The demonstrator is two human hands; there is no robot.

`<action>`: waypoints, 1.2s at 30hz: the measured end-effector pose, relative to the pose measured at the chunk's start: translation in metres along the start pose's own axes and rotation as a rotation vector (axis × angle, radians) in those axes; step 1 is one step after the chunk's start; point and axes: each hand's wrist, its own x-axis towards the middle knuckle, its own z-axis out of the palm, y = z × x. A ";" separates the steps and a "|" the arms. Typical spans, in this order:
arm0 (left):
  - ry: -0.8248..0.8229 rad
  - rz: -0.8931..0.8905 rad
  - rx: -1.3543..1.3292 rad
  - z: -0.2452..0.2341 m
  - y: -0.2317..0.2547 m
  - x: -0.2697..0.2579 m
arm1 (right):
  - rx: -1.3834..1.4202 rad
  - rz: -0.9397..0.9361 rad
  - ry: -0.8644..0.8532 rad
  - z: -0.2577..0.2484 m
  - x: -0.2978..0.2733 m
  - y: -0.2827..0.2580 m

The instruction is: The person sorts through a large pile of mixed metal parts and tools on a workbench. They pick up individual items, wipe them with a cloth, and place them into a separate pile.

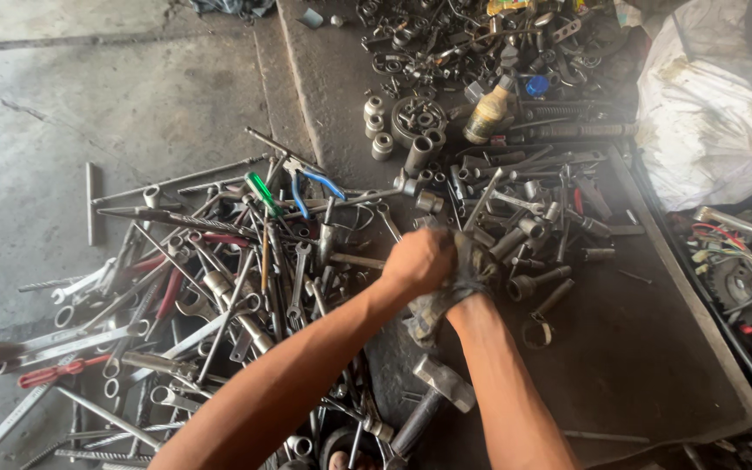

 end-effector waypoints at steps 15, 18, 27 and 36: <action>-0.192 0.147 -0.066 -0.029 0.024 -0.028 | 0.927 0.359 0.173 -0.044 0.020 0.057; -0.214 0.074 -0.046 -0.034 0.035 -0.040 | 1.174 0.420 0.344 -0.069 0.015 0.071; 0.029 0.031 0.148 -0.047 0.045 0.024 | 0.646 0.081 0.501 -0.110 -0.017 0.039; -0.113 0.196 0.495 -0.050 0.028 0.102 | 0.291 0.269 0.337 -0.076 -0.013 0.032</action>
